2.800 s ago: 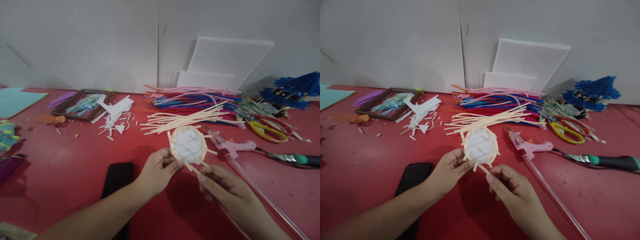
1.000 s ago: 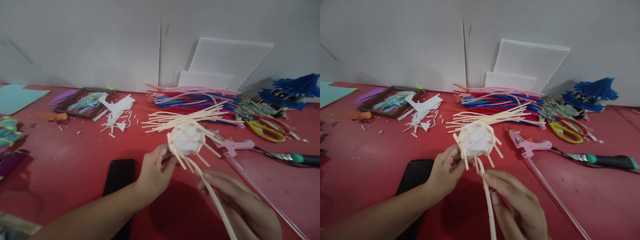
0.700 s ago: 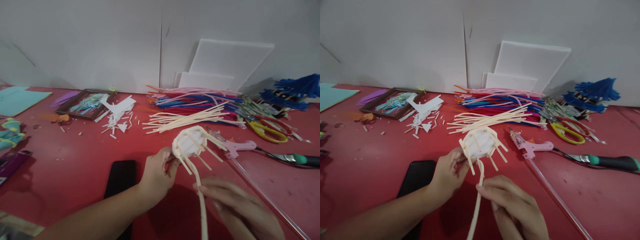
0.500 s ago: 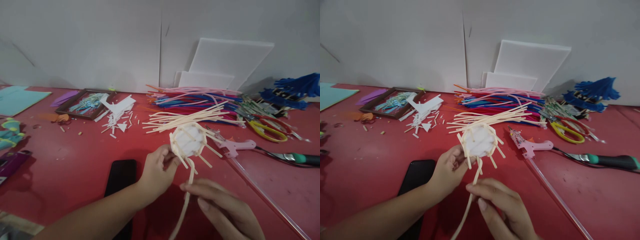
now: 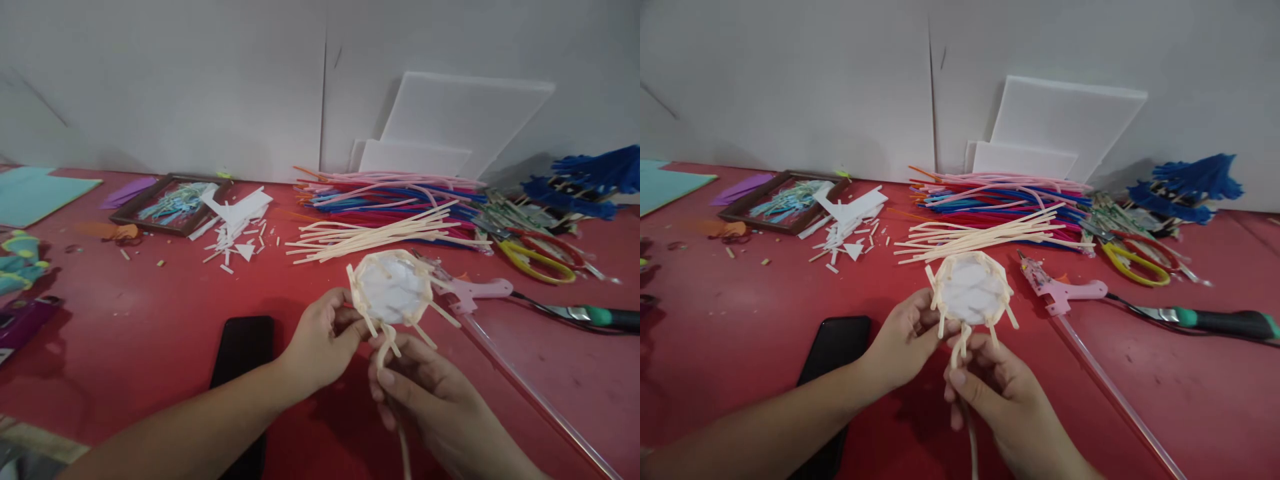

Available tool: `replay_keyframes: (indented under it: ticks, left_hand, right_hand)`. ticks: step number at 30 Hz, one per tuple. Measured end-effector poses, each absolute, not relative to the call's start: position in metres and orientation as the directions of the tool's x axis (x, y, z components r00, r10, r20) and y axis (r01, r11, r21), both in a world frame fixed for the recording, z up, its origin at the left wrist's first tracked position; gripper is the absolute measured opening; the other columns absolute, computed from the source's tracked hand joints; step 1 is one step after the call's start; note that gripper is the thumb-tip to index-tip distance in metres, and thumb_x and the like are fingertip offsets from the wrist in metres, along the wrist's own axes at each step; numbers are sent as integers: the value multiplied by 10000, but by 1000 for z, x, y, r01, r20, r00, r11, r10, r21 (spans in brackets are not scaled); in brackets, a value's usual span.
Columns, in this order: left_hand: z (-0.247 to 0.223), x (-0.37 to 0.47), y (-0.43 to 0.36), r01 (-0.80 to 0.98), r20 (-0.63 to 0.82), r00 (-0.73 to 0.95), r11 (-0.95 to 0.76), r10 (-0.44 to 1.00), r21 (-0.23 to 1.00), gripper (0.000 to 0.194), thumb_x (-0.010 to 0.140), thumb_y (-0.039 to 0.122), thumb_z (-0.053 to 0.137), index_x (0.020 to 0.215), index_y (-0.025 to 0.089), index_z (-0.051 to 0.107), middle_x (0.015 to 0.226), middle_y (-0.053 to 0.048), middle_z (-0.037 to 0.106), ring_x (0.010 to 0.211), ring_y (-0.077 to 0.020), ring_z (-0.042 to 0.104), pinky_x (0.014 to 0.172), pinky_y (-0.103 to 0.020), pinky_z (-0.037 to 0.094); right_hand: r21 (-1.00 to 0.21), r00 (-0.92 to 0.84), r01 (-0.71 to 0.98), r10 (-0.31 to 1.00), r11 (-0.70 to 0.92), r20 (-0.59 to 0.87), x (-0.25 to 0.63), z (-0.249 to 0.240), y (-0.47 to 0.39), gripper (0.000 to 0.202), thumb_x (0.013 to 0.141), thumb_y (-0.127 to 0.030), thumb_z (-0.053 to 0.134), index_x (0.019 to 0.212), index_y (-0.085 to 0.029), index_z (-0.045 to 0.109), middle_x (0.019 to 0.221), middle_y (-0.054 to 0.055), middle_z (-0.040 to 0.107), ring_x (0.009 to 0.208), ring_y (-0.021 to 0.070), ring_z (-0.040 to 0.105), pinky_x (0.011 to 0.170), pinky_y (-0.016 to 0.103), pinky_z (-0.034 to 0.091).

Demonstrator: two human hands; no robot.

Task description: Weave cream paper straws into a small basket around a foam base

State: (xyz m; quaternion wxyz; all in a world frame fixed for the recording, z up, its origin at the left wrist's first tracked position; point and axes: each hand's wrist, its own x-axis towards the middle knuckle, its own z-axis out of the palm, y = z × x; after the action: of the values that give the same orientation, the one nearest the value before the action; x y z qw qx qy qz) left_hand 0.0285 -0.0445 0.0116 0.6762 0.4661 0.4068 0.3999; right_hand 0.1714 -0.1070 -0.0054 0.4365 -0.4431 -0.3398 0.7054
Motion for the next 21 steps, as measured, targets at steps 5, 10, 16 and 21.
replay_keyframes:
  ticks: [5,10,16,21]
  left_hand:
    - [8,28,-45,-162,-225,379,304,898,939,255,723,154,748,919,154,584,858,-69,762,836,-179,726,755,-245,528]
    - [10,29,-45,-157,-194,436,287,879,945,274,680,249,805,873,141,642,956,-102,766,904,-213,728,848,-291,540]
    - [14,28,-46,-160,-150,440,242,885,957,219,687,265,801,810,150,661,883,-78,772,827,-180,730,812,-257,542]
    - [15,28,-47,-120,-103,425,168,899,978,161,697,253,791,724,157,664,794,-47,756,701,-143,691,677,-217,516]
  right_hand:
    - [-852,-138,-353,922,-386,-361,175,-3,-103,347,674,-487,811,738,-185,653,562,-52,476,449,19,310,422,178,266]
    - [-836,-91,-372,912,-403,-400,179,3,-100,387,630,-495,832,614,-183,603,505,-81,339,447,20,193,414,203,178]
    - [-773,-91,-398,859,-495,-503,179,20,-100,419,582,-494,863,607,-176,591,475,-111,225,459,18,140,442,204,139]
    - [-733,-121,-395,822,-554,-556,179,16,-102,418,546,-494,879,663,-185,623,463,-113,284,430,10,180,441,193,170]
